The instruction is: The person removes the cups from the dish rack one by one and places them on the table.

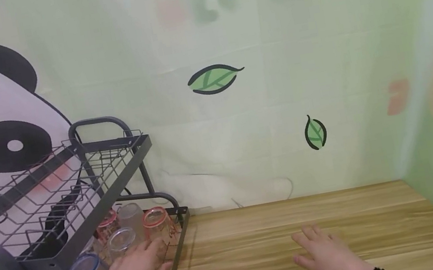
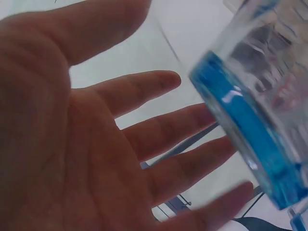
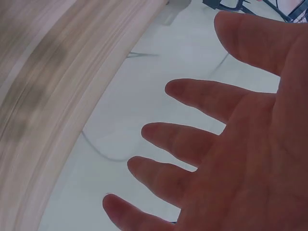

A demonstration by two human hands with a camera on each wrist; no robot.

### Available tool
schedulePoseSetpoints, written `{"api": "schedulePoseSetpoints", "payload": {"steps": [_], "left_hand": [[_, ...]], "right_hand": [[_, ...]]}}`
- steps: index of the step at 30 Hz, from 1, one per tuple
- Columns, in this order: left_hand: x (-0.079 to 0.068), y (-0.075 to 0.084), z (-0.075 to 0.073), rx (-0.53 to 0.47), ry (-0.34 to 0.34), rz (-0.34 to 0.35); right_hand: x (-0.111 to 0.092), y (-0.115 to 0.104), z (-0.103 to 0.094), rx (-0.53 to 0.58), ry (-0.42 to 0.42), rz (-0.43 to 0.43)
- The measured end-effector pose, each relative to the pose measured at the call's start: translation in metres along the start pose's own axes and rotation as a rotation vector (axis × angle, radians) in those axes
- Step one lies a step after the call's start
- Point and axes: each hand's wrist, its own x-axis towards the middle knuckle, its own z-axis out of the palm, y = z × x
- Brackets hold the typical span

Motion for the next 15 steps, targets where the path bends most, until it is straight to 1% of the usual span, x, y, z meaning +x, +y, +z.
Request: {"api": "schedulePoseSetpoints", "payload": {"steps": [2,6,9,15], "left_hand": [[-0.001,-0.002,-0.001,-0.011,-0.016,-0.045],[-0.001,-0.008,-0.004,-0.014,-0.035,-0.111],[-0.002,-0.012,-0.004,0.001,-0.029,-0.113],[-0.002,-0.015,-0.002,-0.052,-0.041,-0.123]], "right_hand": [[0.000,0.000,0.001,0.001,-0.004,0.001],[0.000,-0.001,0.001,-0.007,0.003,-0.003],[-0.001,-0.002,0.001,-0.008,0.007,0.004],[-0.001,-0.002,0.002,-0.003,0.002,0.018]]}}
